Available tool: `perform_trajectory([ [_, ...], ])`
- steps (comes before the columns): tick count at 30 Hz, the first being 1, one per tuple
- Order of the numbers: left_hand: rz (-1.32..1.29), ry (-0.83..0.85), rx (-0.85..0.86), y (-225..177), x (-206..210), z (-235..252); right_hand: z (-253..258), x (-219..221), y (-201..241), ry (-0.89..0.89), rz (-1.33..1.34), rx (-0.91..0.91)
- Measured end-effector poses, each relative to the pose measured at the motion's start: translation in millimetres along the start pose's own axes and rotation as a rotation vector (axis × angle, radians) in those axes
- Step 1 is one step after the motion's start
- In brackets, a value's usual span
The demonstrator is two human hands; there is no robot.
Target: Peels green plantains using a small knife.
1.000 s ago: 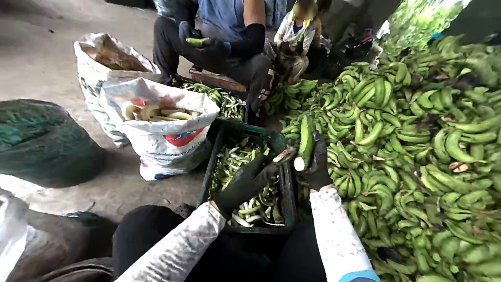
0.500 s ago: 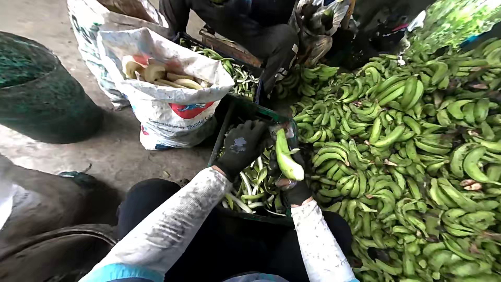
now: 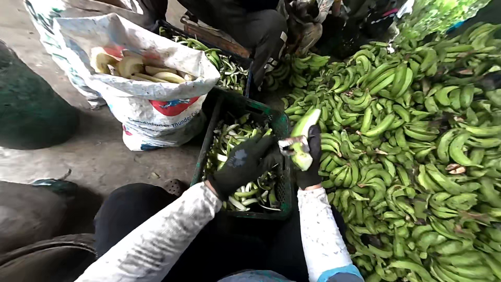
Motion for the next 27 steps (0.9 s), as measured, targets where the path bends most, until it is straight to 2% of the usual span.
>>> perform_trajectory([
  [3, 0.125, -0.139, -0.082, 26, -23, 19, -3, 18, -17, 0.363, 0.216, 0.218],
  [5, 0.132, -0.202, -0.137, 35, -36, 23, -8, 21, -23, 0.422, 0.29, 0.282],
  [7, 0.107, -0.209, -0.135, 33, -38, 19, -4, 22, -19, 0.295, 0.274, 0.259],
  [11, -0.079, -0.136, 0.001, 3, -10, -2, 10, 13, -7, -0.096, 0.119, 0.023],
  [13, -0.084, -0.111, 0.013, -11, 5, -11, 14, 13, 7, -0.276, 0.056, -0.062],
  [15, -0.048, -0.095, -0.016, -19, 12, -15, 18, 16, 19, -0.374, 0.023, -0.093],
  [16, -0.03, -0.11, -0.022, -19, 13, -14, 19, 17, 22, -0.367, 0.02, -0.104],
  [18, 0.003, -0.143, -0.011, -9, 9, -8, 16, 15, 19, -0.236, 0.015, -0.082],
  [20, 0.05, -0.152, -0.014, 6, -5, 3, 9, 11, 9, 0.036, -0.042, -0.028],
  [24, 0.034, -0.174, -0.101, 42, -31, 22, 2, 6, 3, 0.572, 0.11, 0.185],
  [26, -0.004, -0.194, -0.148, 49, -40, 25, 4, 6, 0, 0.633, 0.044, 0.223],
  [27, -0.024, -0.189, -0.16, 48, -41, 25, 5, 6, -3, 0.597, 0.031, 0.231],
])
Point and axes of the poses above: each hand's wrist, its own z-axis towards the middle knuckle, its own x-axis out of the palm, y = z × x, the point moved 2 cm from there along z, towards the middle knuckle, and after that the axes turned 10 degrees about -z, right-handed, at the moved point
